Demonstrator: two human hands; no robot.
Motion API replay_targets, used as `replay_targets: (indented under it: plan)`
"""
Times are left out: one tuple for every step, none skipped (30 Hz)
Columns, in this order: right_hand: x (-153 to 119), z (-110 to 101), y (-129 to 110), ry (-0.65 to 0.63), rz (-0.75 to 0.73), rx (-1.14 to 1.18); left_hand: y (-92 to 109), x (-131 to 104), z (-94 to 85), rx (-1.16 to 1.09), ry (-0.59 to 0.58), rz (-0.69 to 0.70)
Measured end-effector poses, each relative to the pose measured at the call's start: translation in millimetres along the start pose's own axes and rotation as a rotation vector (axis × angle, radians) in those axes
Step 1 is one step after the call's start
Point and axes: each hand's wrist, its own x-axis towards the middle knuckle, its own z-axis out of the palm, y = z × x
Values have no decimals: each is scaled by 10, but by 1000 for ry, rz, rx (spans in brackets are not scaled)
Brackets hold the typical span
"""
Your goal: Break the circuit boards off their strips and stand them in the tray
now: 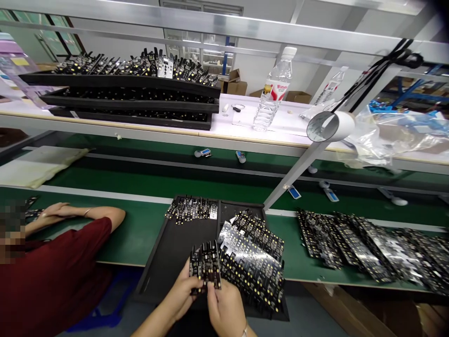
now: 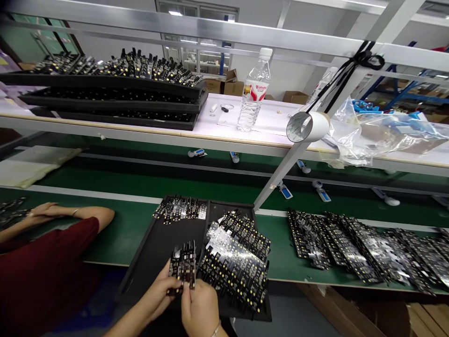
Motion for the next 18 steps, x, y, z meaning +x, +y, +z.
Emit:
replay_targets:
  plan:
    - [17, -5, 5, -53, 57, 39, -3, 4, -27, -53, -23, -32]
    - [31, -12, 14, -105, 105, 69, 2, 4, -48, -80, -35, -39]
    - [42, -18, 27, -143, 145, 95, 16, 4, -60, -84, -32, -31]
    - [50, -21, 45, -164, 185, 128, 35, 4, -64, -73, -10, -7]
    - [59, -18, 68, -166, 226, 172, 57, 6, -60, -56, 21, 28]
    - [68, -8, 95, -156, 264, 229, 79, 13, -52, -45, 52, 62]
    - [80, 9, 127, -141, 293, 291, 99, 23, -44, -43, 74, 82]
    - [96, 33, 163, -133, 310, 349, 115, 39, -38, -45, 84, 84]
    - [116, 62, 200, -138, 318, 392, 124, 58, -37, -37, 86, 70]
    - [140, 95, 236, -161, 318, 412, 126, 83, -43, -15, 88, 52]
    - [167, 132, 268, -195, 320, 401, 120, 112, -55, 20, 92, 39]
    - [195, 170, 293, -235, 329, 346, 107, 146, -74, 61, 102, 34]
    - [224, 210, 307, -274, 342, 258, 88, 188, -100, 107, 116, 39]
    - [254, 251, 310, -308, 357, 158, 66, 237, -132, 155, 134, 57]
    - [287, 292, 303, -330, 368, 65, 43, 295, -170, 209, 157, 96]
    - [323, 331, 289, -347, 380, -15, 24, 365, -214, 274, 186, 159]
    - [369, 370, 276, -360, 398, -73, 11, 446, -263, 343, 222, 236]
    - [429, 406, 270, -368, 422, -110, 11, 541, -316, 405, 259, 311]
